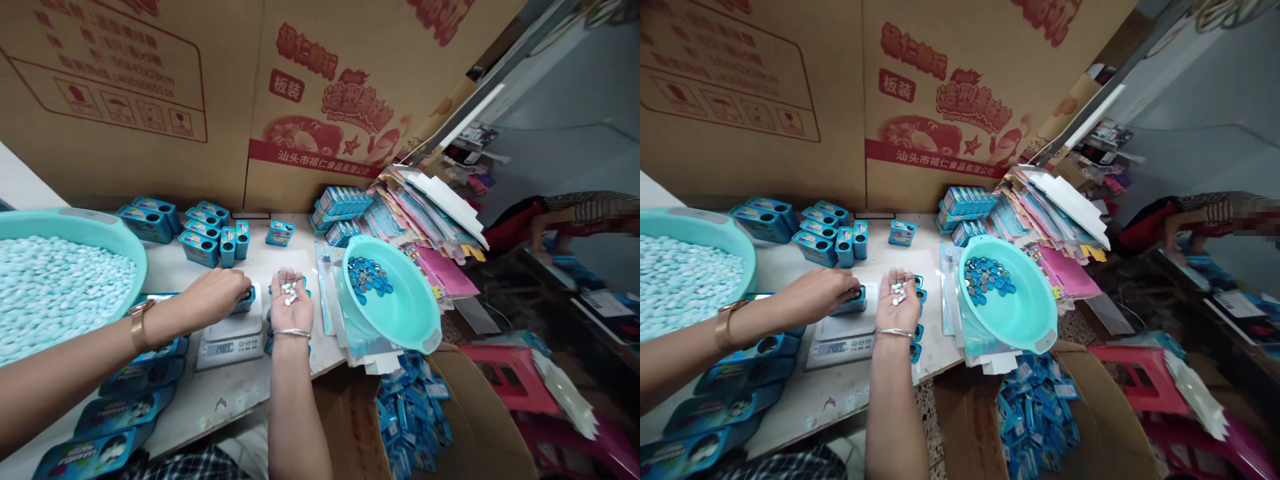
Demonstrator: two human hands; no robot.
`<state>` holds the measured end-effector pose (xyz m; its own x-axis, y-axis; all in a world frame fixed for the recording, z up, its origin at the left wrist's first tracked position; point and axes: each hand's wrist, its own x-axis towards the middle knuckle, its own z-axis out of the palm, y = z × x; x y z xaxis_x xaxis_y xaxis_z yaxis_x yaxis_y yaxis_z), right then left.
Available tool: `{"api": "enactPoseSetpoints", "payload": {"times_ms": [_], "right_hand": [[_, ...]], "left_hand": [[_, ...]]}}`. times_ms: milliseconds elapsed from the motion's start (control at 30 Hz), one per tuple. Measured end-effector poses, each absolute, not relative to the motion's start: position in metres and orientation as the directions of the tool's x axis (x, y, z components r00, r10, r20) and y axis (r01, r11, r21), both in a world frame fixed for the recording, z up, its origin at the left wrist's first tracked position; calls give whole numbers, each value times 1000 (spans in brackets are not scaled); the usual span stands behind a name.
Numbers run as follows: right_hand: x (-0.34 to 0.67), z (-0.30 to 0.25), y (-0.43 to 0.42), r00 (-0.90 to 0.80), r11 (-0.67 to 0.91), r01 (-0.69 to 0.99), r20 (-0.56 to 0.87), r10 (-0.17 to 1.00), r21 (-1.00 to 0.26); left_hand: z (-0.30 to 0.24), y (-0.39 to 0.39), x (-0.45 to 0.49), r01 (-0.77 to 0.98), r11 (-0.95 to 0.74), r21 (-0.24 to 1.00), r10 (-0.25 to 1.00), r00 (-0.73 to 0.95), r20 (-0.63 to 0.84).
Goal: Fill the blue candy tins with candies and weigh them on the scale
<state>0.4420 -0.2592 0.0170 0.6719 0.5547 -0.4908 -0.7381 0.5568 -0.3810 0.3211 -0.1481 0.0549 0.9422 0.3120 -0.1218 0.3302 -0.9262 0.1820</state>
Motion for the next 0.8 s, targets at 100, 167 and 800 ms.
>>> {"api": "enactPoseSetpoints", "payload": {"times_ms": [100,167,800], "right_hand": [[452,14,-268,699,568,-714,-463,545,-408],[456,13,-273,703,568,-710,-454,547,-417],[453,19,-291,704,509,-707,-427,568,-490]], "left_hand": [[55,-146,323,298,-939,168,278,951,-136],[56,-146,326,298,-937,182,279,952,-123],[54,-155,321,272,-867,418,350,929,121]]}}
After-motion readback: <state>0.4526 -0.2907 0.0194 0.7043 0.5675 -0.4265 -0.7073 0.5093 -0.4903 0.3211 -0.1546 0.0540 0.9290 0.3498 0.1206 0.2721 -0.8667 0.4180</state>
